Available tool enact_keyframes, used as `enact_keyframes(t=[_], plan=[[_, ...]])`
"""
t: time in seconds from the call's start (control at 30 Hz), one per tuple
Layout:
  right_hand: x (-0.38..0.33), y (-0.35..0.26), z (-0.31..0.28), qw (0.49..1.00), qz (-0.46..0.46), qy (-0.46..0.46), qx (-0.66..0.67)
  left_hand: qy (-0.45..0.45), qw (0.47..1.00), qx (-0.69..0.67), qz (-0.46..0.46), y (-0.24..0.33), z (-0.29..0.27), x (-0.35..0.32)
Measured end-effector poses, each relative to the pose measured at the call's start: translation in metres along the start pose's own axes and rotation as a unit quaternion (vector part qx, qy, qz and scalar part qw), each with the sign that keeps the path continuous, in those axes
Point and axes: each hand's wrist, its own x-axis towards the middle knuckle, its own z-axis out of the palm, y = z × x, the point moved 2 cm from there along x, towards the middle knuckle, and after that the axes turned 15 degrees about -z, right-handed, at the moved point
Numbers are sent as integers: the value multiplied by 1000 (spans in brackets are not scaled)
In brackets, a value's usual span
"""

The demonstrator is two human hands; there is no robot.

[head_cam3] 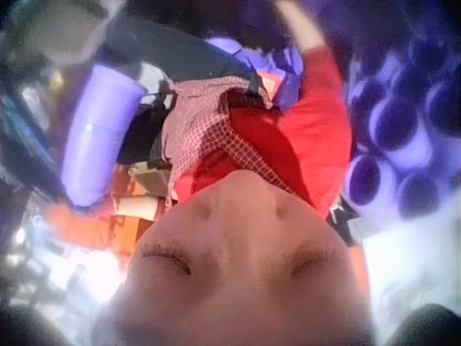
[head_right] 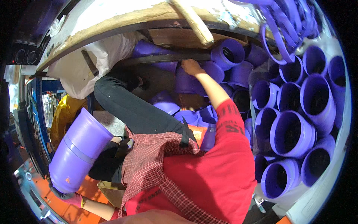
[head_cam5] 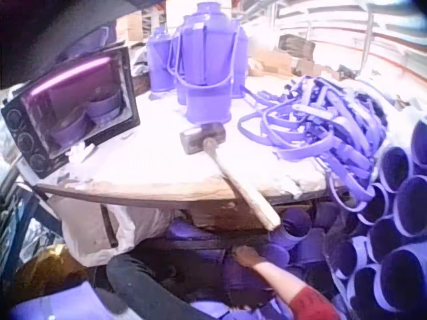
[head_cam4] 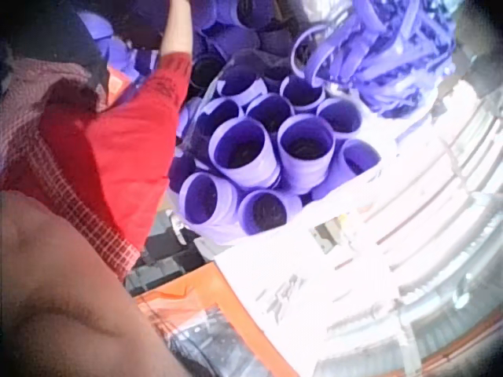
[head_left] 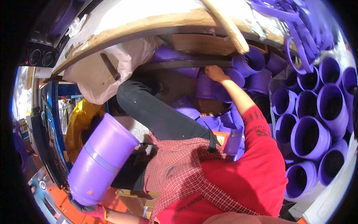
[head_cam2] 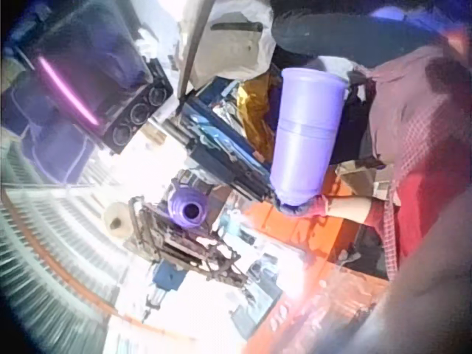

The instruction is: The person assembles purple plastic watering cans by retrieving molded parts from a machine, attaching handles, and using a hammer to tap components into place. The person repeatedly picks up parts, aligns them, and secures them before placing the finished cans into a cardboard box.

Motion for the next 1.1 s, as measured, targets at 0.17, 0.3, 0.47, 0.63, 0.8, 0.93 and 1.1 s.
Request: enact_keyframes(t=[0.17,0.3,0.47,0.63,0.8,0.93,1.1], plan=[[68,107,129,992,91,-10,89,20,978,-36,-204,-64,-9,-1],[69,144,178,988,85,-112,-67,8,981,-21,-195,-93,-9,-25],[49,190,198,970,101,-197,-103,52,969,239,-9,-73,-2,-37],[-91,130,131,835,123,93,528,108,989,92,-41,-19,2,-37],[-226,-78,-11,833,55,237,497,-51,995,-50,62,103,7,-78],[-158,-243,-82,822,39,208,530,-301,848,-251,358,160,23,-116],[-107,-375,-170,307,-352,-94,879,-258,863,-365,-235,91,36,-131]])
